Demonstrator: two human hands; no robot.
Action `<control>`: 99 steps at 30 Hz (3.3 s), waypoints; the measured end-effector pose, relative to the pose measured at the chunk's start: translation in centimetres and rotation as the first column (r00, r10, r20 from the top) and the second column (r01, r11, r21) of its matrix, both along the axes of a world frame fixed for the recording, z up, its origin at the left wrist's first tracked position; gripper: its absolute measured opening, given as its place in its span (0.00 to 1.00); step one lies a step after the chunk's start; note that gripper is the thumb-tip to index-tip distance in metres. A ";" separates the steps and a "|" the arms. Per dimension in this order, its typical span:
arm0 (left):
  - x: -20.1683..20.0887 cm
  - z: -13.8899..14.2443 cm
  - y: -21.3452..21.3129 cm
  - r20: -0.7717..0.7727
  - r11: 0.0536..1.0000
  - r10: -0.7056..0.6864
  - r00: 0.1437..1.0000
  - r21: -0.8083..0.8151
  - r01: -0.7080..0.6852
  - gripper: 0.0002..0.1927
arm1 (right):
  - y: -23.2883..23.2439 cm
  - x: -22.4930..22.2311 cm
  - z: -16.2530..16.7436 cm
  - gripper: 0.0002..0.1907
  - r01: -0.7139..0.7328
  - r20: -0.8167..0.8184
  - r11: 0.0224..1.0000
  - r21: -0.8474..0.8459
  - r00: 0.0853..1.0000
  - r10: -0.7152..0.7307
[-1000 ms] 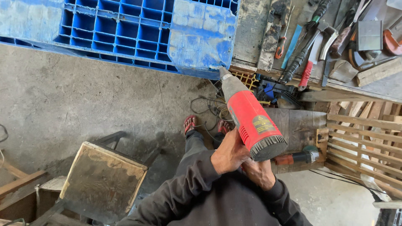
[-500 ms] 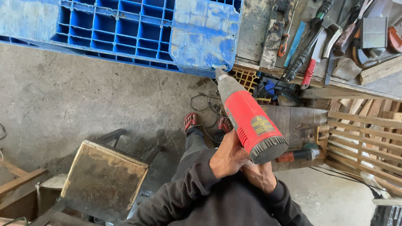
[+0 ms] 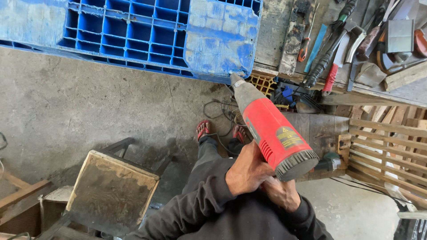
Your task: The person uses a chisel to scrape and clean the edge of a blue plastic pallet. They then use a red heat gun to apply heat to the same area, likely to soften the plastic for repair or smoothing.
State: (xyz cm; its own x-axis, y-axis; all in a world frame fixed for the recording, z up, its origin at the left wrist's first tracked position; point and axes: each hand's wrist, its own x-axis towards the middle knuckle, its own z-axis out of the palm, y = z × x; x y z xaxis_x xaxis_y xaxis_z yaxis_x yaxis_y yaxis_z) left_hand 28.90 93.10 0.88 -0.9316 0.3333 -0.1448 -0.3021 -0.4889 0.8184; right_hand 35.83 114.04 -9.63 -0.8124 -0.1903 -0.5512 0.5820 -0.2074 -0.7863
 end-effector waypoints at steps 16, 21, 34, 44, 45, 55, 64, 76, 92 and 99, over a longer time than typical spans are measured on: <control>-2.8 1.8 -1.3 0.076 0.985 -0.007 0.997 -0.174 0.020 0.34 | -3.1 -3.8 7.9 0.06 -0.108 -0.082 0.918 0.381 0.985 0.150; -3.4 2.0 -2.1 0.080 0.995 -0.024 0.997 -0.094 0.032 0.33 | -3.3 -4.1 8.8 0.06 -0.146 -0.020 0.896 0.420 0.985 0.170; -4.4 1.7 -2.7 0.107 0.969 -0.086 0.991 0.238 0.058 0.25 | -4.5 -6.2 12.7 0.10 -0.194 0.011 0.920 0.341 0.979 0.202; -4.6 1.7 -2.9 0.156 0.884 -0.123 0.980 0.466 0.037 0.28 | -4.9 -7.0 13.8 0.10 -0.285 0.133 0.872 0.398 0.958 0.253; -4.6 1.7 -2.9 0.163 0.883 -0.125 0.979 0.467 0.035 0.28 | -5.0 -7.0 13.8 0.10 -0.281 0.134 0.874 0.396 0.960 0.248; -4.4 1.3 -2.9 0.174 0.897 -0.147 0.974 0.438 0.057 0.27 | -5.6 -7.1 14.0 0.11 -0.269 0.114 0.884 0.382 0.963 0.244; -4.3 1.1 -3.7 0.126 0.956 -0.154 0.980 0.271 0.115 0.24 | -6.3 -7.2 14.4 0.10 -0.272 0.073 0.884 0.379 0.962 0.265; -4.5 2.0 -5.0 0.144 0.941 -0.241 0.960 0.275 0.195 0.24 | -7.8 -5.5 14.0 0.12 -0.201 0.016 0.893 0.403 0.977 0.213; -4.8 2.8 -4.1 0.082 0.967 -0.237 0.968 0.117 0.227 0.25 | -6.4 -4.9 12.6 0.18 -0.183 -0.069 0.959 0.215 0.977 0.202; -4.7 1.9 -2.3 0.135 0.964 -0.156 0.978 0.235 0.122 0.24 | -3.7 -6.6 11.7 0.15 -0.279 -0.019 0.901 0.333 0.953 0.302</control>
State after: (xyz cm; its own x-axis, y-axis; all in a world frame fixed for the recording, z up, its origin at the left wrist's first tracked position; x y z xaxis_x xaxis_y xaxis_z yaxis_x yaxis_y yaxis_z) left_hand 24.19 90.84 2.75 -0.8468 0.4981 -0.1866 -0.4916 -0.5992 0.6318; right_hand 29.21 110.31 2.09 -0.7862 -0.2444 -0.5676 0.5201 0.2344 -0.8213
